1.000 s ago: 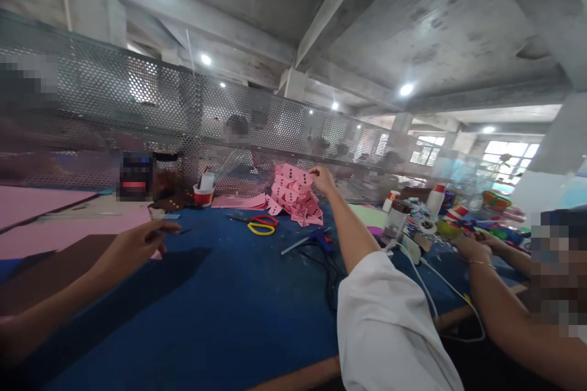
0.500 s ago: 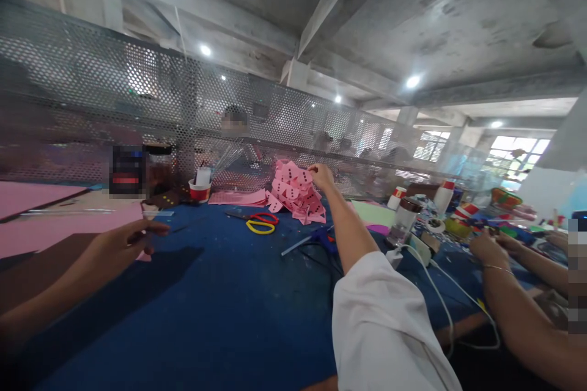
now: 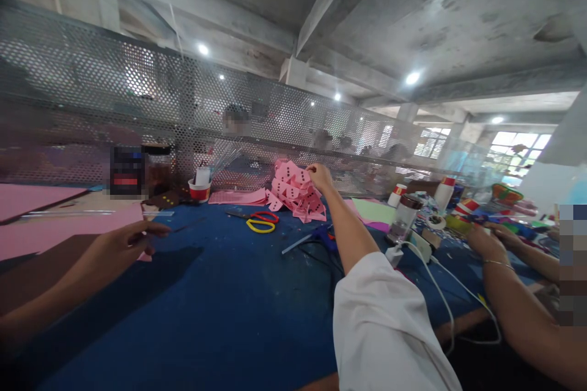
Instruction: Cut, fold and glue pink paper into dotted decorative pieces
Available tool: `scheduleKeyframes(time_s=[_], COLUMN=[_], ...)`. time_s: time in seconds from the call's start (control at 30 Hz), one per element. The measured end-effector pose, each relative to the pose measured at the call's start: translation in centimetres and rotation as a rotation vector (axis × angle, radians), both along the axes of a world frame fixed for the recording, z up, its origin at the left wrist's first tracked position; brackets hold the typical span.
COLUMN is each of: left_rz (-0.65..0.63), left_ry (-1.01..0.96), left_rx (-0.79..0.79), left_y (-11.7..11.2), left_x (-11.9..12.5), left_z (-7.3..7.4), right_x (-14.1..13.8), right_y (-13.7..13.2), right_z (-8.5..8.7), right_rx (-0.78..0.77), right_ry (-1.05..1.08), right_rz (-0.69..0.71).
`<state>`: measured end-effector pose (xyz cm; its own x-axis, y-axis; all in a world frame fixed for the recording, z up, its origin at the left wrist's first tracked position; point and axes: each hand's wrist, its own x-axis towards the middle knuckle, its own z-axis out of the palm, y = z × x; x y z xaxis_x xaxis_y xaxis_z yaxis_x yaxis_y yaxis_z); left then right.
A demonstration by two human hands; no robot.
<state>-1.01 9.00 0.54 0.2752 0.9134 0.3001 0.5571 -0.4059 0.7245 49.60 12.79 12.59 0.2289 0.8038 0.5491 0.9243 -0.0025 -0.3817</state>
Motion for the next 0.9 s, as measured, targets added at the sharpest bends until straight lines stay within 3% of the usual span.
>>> scheduleKeyframes(time_s=[0.53, 0.73, 0.9], left_rz=[0.016, 0.052, 0.050], left_ry=[-0.067, -0.078, -0.130], left_rx=[-0.016, -0.014, -0.029], left_y=[-0.5, -0.1, -0.8], left_x=[0.1, -0.4, -0.1], left_z=[0.1, -0.4, 0.6], right_x=[-0.7, -0.3, -0.2], right_y=[2.4, 4.2, 5.3], right_z=[2.7, 2.6, 2.4], right_rx=[0.006, -0.005, -0.023], right_ry=[0.086, 0.136, 0.192], right_rz=[-0.016, 0.012, 0.023])
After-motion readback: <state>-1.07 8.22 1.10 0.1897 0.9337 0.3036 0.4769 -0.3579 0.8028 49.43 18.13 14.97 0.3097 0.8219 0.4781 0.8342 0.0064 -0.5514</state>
